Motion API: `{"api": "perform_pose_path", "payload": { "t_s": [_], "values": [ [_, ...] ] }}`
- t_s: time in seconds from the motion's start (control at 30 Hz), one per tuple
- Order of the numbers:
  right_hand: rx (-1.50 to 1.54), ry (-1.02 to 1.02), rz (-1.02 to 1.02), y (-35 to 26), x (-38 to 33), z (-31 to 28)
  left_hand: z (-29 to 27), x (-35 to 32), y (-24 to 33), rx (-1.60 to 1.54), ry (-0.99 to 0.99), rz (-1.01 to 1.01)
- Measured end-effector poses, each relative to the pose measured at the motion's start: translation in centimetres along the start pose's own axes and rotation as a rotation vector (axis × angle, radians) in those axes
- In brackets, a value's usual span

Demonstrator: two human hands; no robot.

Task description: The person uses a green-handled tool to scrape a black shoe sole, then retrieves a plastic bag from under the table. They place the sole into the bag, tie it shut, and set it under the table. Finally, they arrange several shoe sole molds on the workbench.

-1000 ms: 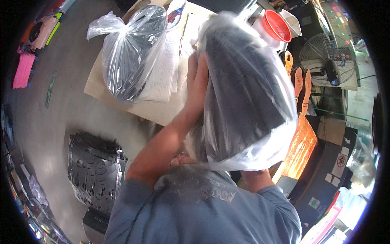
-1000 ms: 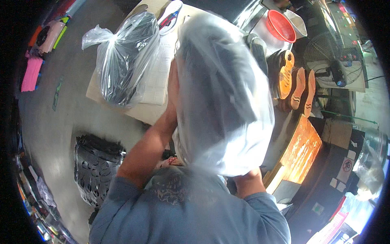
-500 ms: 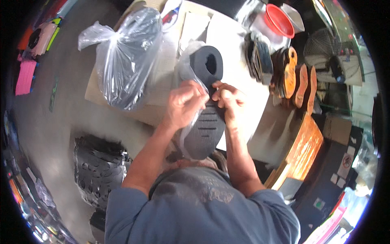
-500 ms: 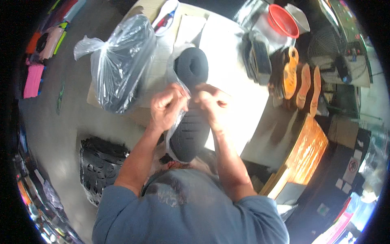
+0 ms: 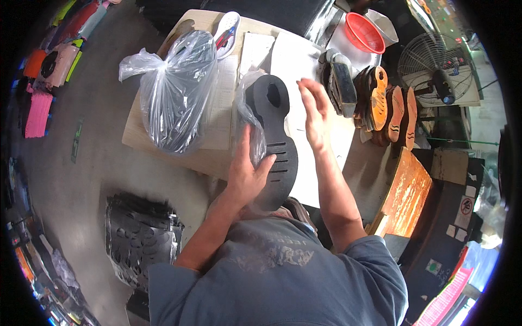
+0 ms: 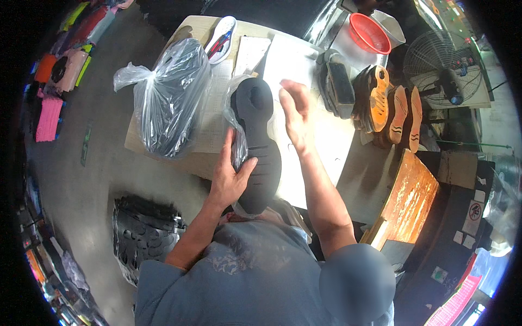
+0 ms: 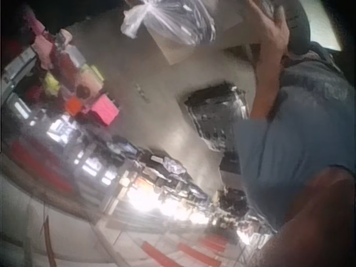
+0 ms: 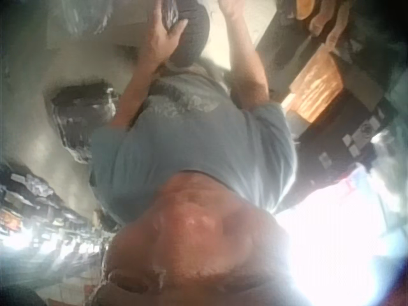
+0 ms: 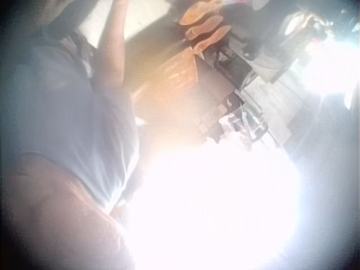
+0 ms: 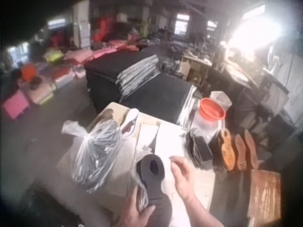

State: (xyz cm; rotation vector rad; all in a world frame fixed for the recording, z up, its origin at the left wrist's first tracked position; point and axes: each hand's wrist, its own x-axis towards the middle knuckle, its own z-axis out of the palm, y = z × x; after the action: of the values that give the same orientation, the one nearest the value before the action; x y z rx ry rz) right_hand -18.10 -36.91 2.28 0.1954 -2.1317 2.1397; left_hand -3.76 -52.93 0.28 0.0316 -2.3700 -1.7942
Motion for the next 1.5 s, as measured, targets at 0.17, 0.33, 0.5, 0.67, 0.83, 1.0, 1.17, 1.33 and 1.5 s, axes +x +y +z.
{"api": "perform_pose_path", "payload": {
  "t_s": [0.17,0.33,0.5,0.67,0.83,1.0,1.17,1.33,1.5],
  "values": [
    [-0.451,-0.354,0.095,2.5,2.4,3.0,-0.4,0.4,-0.5,0.086,-0.087,-0.040],
    [-0.637,-0.373,0.055,1.1,2.0,3.4,-0.6,0.8,1.1,0.279,-0.078,0.044],
    [-0.597,-0.440,0.077,0.2,3.4,2.7,0.3,1.4,3.2,0.649,-0.146,0.244],
    [-0.787,-0.616,-0.050,2.0,9.3,1.4,1.0,2.0,3.1,0.681,-0.250,0.221],
    [-0.406,-0.883,0.444,4.0,15.4,1.9,1.2,1.7,2.7,0.725,-0.230,0.242],
    [-0.594,-1.334,0.363,5.3,18.6,6.0,1.1,1.6,2.7,0.719,-0.194,0.253],
    [-1.112,-1.177,-0.352,4.5,18.4,6.9,0.9,1.5,2.9,0.707,-0.158,0.242],
    [-1.060,-0.737,-0.487,0.1,15.5,3.6,0.9,1.4,3.1,0.751,-0.134,0.239],
    [-0.777,-0.443,-0.239,-7.3,9.8,0.4,1.0,1.3,2.8,0.718,-0.077,0.269]
  ]
}}
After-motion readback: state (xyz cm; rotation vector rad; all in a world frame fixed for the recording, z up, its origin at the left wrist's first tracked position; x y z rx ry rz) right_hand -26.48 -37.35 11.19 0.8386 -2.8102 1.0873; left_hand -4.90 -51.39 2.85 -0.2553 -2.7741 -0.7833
